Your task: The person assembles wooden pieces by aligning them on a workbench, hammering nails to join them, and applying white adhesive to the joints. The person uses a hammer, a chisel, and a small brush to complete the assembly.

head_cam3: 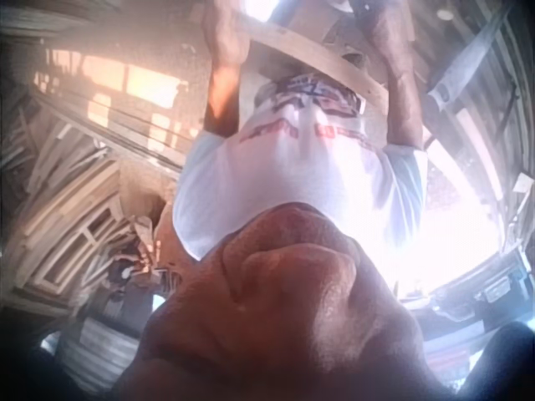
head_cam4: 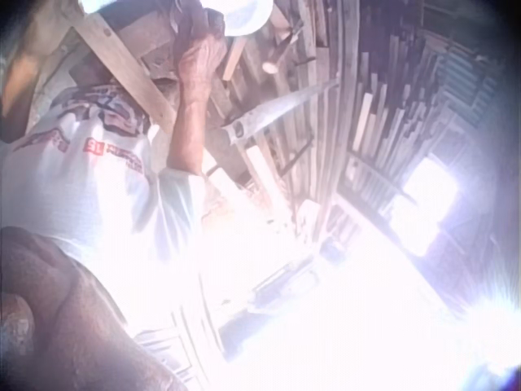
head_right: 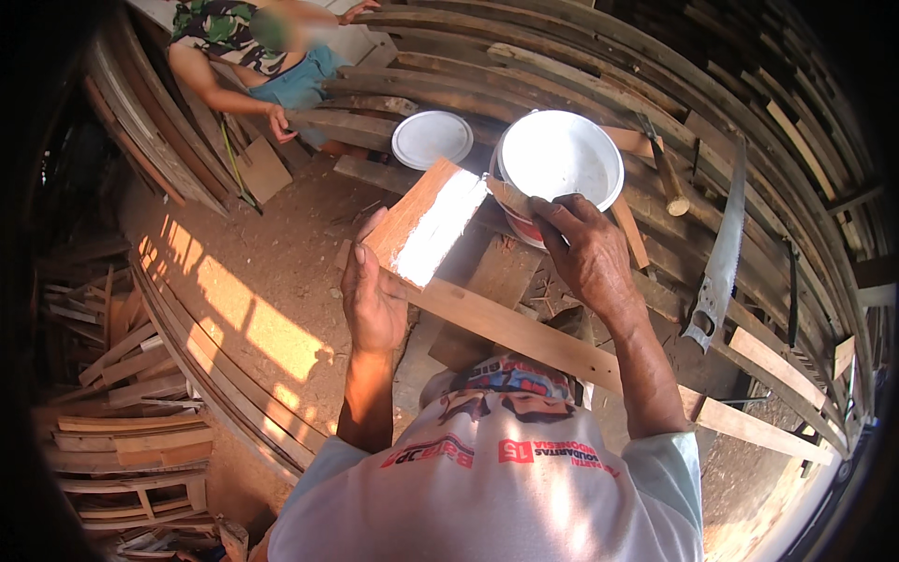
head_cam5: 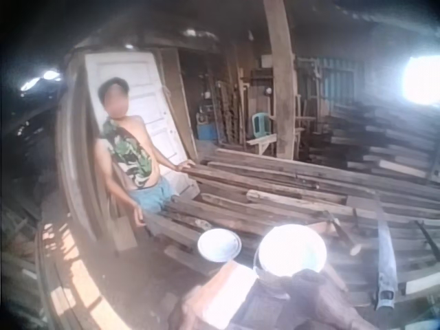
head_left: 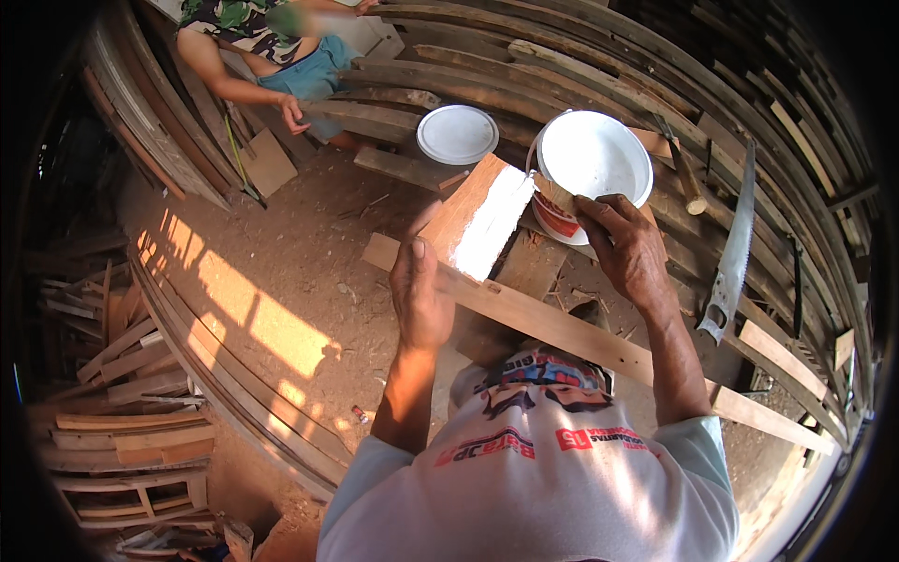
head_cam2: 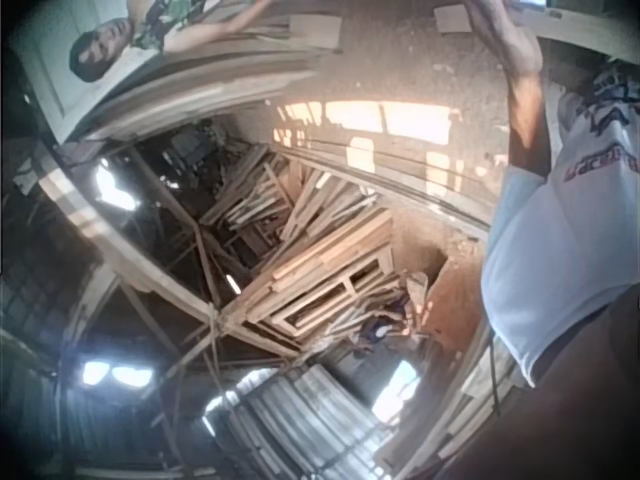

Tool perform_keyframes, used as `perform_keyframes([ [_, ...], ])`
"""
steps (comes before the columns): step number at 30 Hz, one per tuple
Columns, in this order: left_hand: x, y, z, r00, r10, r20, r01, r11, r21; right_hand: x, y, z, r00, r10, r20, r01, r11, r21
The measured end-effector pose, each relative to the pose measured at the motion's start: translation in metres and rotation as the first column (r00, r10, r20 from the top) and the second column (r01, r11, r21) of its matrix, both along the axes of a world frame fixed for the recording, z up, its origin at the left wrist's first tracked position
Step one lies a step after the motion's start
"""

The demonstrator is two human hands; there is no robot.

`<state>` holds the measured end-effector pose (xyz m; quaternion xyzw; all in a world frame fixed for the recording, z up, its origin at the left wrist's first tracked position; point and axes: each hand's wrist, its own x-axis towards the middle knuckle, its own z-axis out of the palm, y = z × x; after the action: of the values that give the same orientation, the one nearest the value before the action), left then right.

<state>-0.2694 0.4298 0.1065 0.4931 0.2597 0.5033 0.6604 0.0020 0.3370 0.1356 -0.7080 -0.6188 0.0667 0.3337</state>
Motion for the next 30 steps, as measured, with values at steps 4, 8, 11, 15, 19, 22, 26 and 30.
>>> perform_keyframes([
  [4,0.001,-0.004,-0.002,0.999,0.03,0.019,-0.03,0.999,0.029,-0.001,0.002,0.014,0.99,-0.06,-0.125,0.063,0.998,0.021],
  [8,0.004,-0.006,-0.003,1.0,0.023,0.008,-0.023,0.999,0.047,-0.013,0.006,0.014,0.984,-0.021,-0.178,0.021,1.0,-0.007],
  [11,0.005,-0.005,-0.004,0.998,0.033,-0.05,-0.025,0.988,0.153,-0.015,0.005,0.008,0.987,0.011,-0.162,-0.015,1.0,-0.022],
  [15,0.005,-0.004,-0.002,0.998,0.016,-0.061,-0.007,0.989,0.145,-0.025,0.001,0.004,0.976,0.125,-0.178,-0.122,0.992,0.025],
  [19,0.013,-0.005,0.002,0.994,0.067,-0.082,-0.056,0.989,0.139,-0.037,-0.008,-0.003,0.95,0.239,-0.199,-0.239,0.971,0.024],
  [22,0.017,-0.005,0.002,0.994,0.08,-0.074,-0.07,0.989,0.131,-0.046,-0.017,0.009,0.926,0.302,-0.228,-0.318,0.948,-0.036],
  [26,0.016,-0.005,-0.005,0.997,0.06,-0.043,-0.055,0.994,0.095,-0.046,-0.023,0.015,0.889,0.371,-0.268,-0.396,0.917,-0.044],
  [30,0.016,-0.003,-0.006,0.999,0.051,-0.015,-0.049,0.994,0.099,-0.04,-0.018,0.009,0.901,0.268,-0.342,-0.277,0.96,0.023],
])
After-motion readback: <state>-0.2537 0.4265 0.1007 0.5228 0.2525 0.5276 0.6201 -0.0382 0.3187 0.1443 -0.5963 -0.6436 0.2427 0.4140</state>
